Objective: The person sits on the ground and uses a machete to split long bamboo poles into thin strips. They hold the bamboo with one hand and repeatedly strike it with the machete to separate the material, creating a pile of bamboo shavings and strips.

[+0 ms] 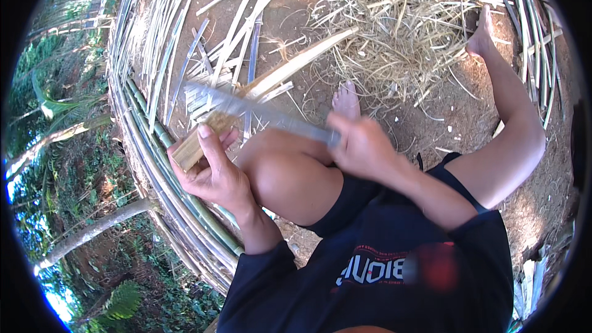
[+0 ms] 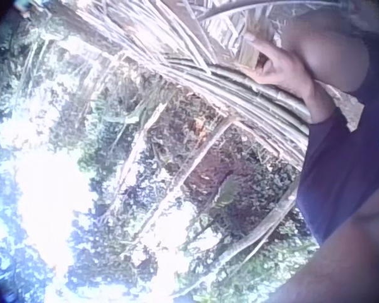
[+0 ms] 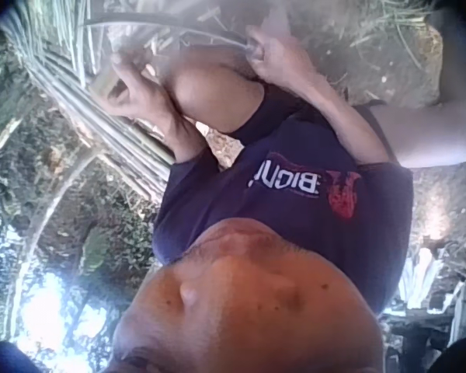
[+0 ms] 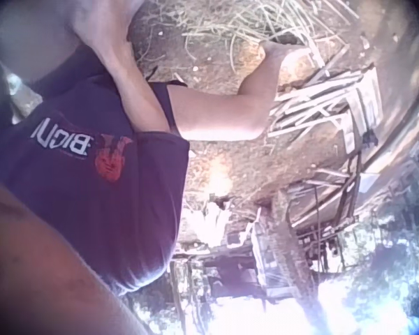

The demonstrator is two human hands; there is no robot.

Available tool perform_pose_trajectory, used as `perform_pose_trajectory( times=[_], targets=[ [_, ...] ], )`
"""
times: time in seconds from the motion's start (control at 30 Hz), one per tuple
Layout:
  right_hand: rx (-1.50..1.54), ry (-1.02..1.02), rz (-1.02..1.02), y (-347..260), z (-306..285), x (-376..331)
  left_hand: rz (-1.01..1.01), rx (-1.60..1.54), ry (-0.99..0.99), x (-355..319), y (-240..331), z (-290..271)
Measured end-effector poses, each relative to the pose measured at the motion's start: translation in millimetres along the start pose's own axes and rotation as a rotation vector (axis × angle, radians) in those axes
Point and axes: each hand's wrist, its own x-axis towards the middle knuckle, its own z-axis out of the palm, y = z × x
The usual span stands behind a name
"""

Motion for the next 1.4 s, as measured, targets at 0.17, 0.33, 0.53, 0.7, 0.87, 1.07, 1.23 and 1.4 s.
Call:
perform_pose_trajectory(
  times=[0.17,0.33,0.53,0.7,0.87,1.07,1.23,1.4],
  targets=[
    [0.061,-0.011,-0.039,-8.4,-6.4,-5.1,-0.032,0.051,-0.017,-1.1,1.3,-8.4],
    [0.039,-0.019,0.159,10.4,-6.7,1.5,-0.023,0.072,-0.013,1.1,5.2,-0.9],
    [0.119,-0.111,0.200,-1.8,-14.0,-5.9,-0.028,0.058,-0.006,-1.4,8.0,-0.2],
    [0.028,-0.034,0.026,12.0,-11.6,-2.3,-0.027,0.100,-0.013,-0.7,2.0,-5.6],
    [-0.082,-0.010,0.228,50.4,-2.9,2.6,-0.048,0.076,-0.018,1.6,8.1,-4.7],
    [0.001,-0.073,0.218,32.6,-8.4,-0.1,-0.028,0.096,-0.013,4.9,-2.2,-6.8],
    [-0.058,0.018,0.020,29.2,-2.1,-8.7,-0.025,0.092,-0.033,5.5,-8.9,-14.5],
    [-0.011,0.007,0.481,75.2,-11.0,16.9,-0.041,0.095,-0.011,6.8,-5.6,-6.9]
  ],
)
